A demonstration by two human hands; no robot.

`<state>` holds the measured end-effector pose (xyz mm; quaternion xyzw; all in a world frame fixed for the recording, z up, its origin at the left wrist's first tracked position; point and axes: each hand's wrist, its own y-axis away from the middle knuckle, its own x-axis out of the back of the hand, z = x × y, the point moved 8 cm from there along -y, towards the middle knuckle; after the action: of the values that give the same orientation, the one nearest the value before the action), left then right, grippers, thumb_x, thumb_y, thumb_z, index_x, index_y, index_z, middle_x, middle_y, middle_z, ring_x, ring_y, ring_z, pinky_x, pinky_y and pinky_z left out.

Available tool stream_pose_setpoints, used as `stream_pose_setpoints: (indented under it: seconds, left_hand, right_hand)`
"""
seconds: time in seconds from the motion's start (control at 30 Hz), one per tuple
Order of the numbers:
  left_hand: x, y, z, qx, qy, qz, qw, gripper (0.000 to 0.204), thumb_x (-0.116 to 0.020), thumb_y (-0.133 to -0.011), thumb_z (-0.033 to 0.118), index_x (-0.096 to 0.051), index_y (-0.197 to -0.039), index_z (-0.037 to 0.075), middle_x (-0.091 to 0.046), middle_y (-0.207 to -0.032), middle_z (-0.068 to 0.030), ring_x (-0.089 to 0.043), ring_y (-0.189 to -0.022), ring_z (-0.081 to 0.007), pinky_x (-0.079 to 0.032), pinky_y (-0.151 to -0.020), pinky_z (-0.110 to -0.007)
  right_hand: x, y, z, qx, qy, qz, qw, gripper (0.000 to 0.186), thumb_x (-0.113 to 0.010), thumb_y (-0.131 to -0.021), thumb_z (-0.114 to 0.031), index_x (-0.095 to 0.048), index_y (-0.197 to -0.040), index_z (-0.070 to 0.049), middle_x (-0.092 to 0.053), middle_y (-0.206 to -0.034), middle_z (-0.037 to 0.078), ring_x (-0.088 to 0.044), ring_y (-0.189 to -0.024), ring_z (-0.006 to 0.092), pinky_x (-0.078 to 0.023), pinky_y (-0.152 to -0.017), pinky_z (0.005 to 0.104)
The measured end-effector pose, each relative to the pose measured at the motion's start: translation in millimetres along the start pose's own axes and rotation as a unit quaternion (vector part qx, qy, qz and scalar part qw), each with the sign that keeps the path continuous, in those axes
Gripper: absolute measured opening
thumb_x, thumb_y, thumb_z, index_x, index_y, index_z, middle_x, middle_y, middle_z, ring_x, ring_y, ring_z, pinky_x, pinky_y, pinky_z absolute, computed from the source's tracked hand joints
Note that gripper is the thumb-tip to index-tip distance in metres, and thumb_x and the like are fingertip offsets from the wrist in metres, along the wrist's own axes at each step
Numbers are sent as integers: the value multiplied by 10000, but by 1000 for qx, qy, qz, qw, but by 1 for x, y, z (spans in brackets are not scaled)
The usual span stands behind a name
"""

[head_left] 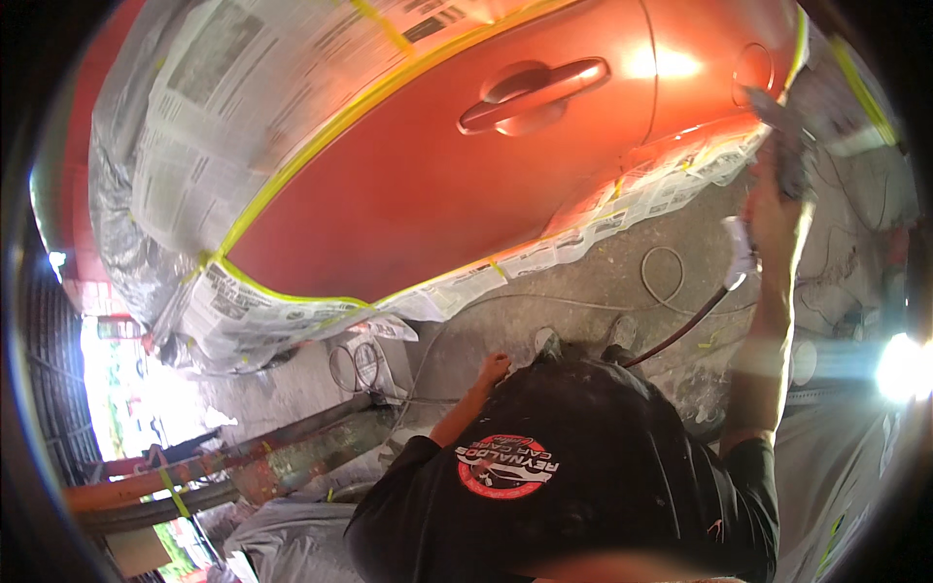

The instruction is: The person prepares red paint by pouring it into a spray gun cup and securing the lid. They then stand and use the spray gun to apply red paint to the door and trunk of a car that is masked with newspaper and tape. The person moves around the vehicle to cover different sections of the bodywork.

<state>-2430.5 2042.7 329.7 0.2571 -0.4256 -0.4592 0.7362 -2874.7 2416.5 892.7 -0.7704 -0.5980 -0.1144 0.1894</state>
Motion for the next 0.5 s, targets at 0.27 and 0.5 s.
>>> stream_pose_setpoints:
  seconds: [0.27, 0.5]
  left_hand:
    - [22, -6, -92, 24, -140, -10, 990, 457, -624, -765, 374, -714, -1140, 130, -726, -1062, -121, -676, -1038, -326, -506, -925, -411]
    - [12, -5, -75, -8, -121, 3, 993, 456, -638, -788, 405, -713, -1137, 122, -703, -1138, -133, -645, -1108, -328, -482, -978, -408]
  right_hand:
    - [-32, 58, 6, -15, -71, -47, 996, 479, -575, -952, -548, -641, -926, -75, -559, -684, -5, -434, -448, 50, -350, -405, 253]
    - [-144, 179, -48, 2, -178, -420, 890, 421, -515, -1006, -461, -600, -956, -51, -620, -771, 38, -485, -467, 74, -384, -392, 234]
